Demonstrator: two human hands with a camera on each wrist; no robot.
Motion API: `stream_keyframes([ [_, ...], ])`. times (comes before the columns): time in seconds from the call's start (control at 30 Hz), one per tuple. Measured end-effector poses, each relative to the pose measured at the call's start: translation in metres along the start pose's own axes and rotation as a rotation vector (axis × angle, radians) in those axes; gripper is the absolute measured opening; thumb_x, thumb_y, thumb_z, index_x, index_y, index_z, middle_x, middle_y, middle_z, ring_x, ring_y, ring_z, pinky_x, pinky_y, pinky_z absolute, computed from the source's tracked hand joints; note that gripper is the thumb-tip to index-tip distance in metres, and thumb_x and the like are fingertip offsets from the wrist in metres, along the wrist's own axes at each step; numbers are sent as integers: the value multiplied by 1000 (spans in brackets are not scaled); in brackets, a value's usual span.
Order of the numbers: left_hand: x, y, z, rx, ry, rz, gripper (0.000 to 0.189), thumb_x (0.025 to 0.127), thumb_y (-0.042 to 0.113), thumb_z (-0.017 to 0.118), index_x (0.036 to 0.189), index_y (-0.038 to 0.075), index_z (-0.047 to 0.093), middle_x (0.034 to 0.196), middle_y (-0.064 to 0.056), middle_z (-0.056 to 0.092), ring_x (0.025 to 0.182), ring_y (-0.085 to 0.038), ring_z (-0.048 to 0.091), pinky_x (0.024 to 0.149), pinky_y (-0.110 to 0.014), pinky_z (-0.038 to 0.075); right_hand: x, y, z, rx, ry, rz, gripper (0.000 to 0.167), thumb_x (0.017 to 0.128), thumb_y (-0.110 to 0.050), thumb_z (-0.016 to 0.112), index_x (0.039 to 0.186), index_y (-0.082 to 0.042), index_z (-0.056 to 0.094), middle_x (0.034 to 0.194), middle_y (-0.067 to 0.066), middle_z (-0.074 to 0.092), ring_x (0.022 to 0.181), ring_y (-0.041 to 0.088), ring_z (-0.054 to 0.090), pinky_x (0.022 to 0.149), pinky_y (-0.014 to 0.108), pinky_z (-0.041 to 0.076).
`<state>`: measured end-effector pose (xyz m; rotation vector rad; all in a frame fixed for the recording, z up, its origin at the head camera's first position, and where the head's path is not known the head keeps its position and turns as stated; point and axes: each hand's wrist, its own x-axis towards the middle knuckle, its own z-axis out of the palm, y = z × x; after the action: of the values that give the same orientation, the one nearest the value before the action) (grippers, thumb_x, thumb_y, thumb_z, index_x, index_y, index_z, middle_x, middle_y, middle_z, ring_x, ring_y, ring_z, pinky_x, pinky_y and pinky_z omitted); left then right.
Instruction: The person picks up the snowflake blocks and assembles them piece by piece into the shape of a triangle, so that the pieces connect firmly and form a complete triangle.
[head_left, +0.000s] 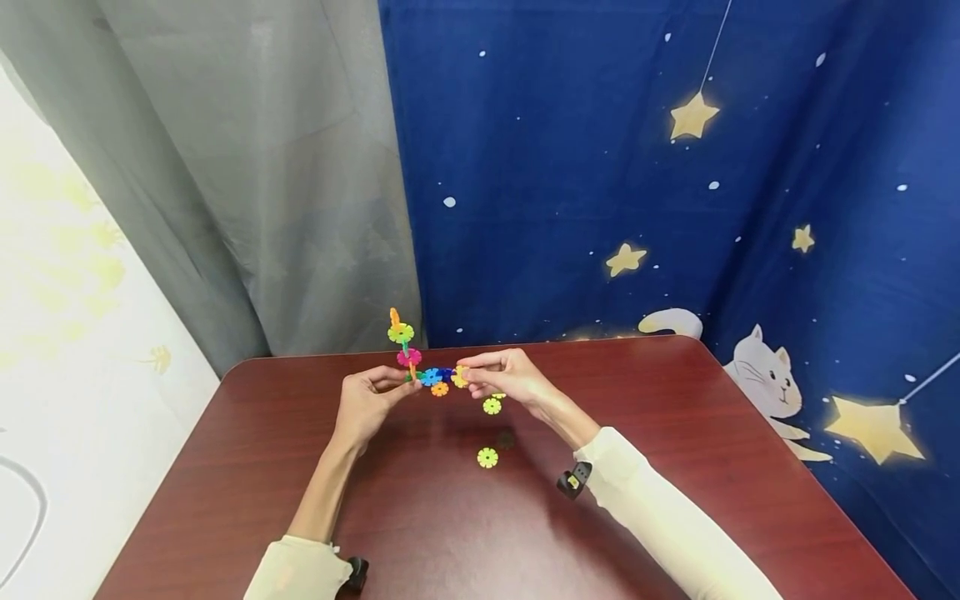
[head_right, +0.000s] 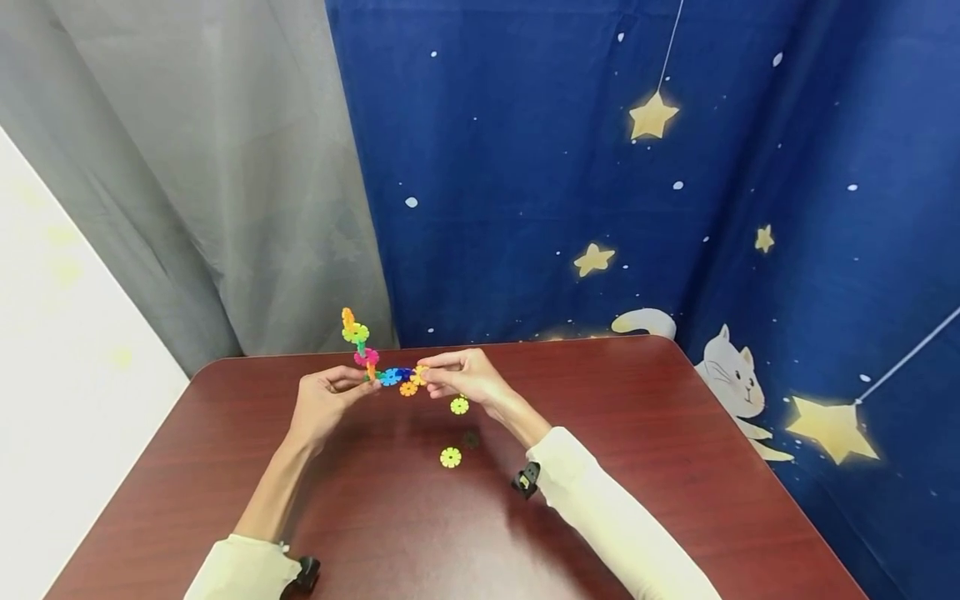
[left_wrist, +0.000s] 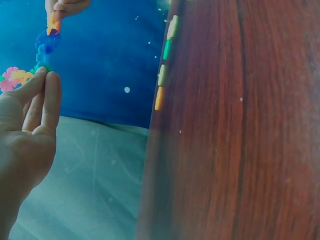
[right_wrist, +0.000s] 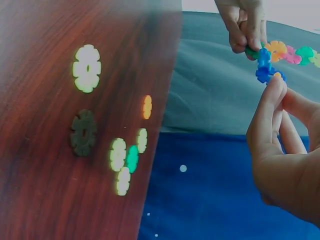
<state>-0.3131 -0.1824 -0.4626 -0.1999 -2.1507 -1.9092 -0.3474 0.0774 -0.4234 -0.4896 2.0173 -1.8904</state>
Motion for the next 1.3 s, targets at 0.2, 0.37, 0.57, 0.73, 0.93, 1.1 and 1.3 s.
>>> stream_keyframes([
  [0.2, 0, 3, -3, -82, 6, 25, 25, 84, 6, 88, 101, -7, 76, 88, -9, 80, 83, -20, 79, 76, -24, 60, 0, -2, 5, -7, -12, -28, 35, 97, -7, 73, 129, 6, 69, 105, 16, 77, 77, 12, 74, 94, 55, 55],
  [0.37, 3, 2, -3, -108, -8, 32, 26, 85, 5, 86, 105, -8, 75, 92, -12, 79, 83, -14, 78, 79, -25, 60, -1, -1, 5, -23, -12, -35, 36, 99, -9, 71, 132, 6, 66, 107, 24, 75, 78, 13, 73, 91, 51, 58],
  [0.57, 3, 1, -1, -113, 0, 23, 26, 84, 5, 87, 104, -7, 75, 91, -11, 79, 83, -15, 78, 79, -25, 60, -1, -1, 1, -38, -19, -45, 37, 103, -12, 67, 135, 6, 64, 111, 25, 73, 85, 23, 74, 87, 44, 61],
  [0.73, 1, 3, -2, -93, -8, 14, 26, 84, 7, 87, 104, -4, 76, 89, -6, 80, 83, -15, 77, 78, -25, 60, 0, -2, 0, -57, -10, -47, 35, 102, -9, 67, 132, 7, 65, 110, 21, 75, 86, 25, 74, 87, 43, 61],
  [0.93, 0, 3, -2, -74, -14, 7, 26, 84, 8, 88, 104, -3, 76, 89, -4, 80, 83, -14, 77, 78, -30, 60, 1, -2, 1, -71, -14, -46, 33, 101, -8, 67, 131, 7, 66, 110, 20, 75, 81, 17, 74, 92, 51, 58],
  [1.1, 1, 4, -2, -82, -6, 15, 27, 83, 8, 88, 104, -4, 76, 89, -4, 80, 82, -15, 77, 77, -30, 61, 2, -2, 2, -57, -15, -41, 34, 101, -8, 68, 132, 6, 65, 111, 23, 75, 79, 14, 74, 93, 54, 56],
  [1.3, 1, 4, -2, -83, -1, 16, 27, 83, 9, 89, 103, -3, 76, 88, -3, 79, 83, -15, 77, 76, -30, 61, 1, 3, 1, -38, -18, -8, 34, 103, -13, 66, 133, 5, 65, 112, 27, 72, 84, 20, 74, 90, 47, 60],
])
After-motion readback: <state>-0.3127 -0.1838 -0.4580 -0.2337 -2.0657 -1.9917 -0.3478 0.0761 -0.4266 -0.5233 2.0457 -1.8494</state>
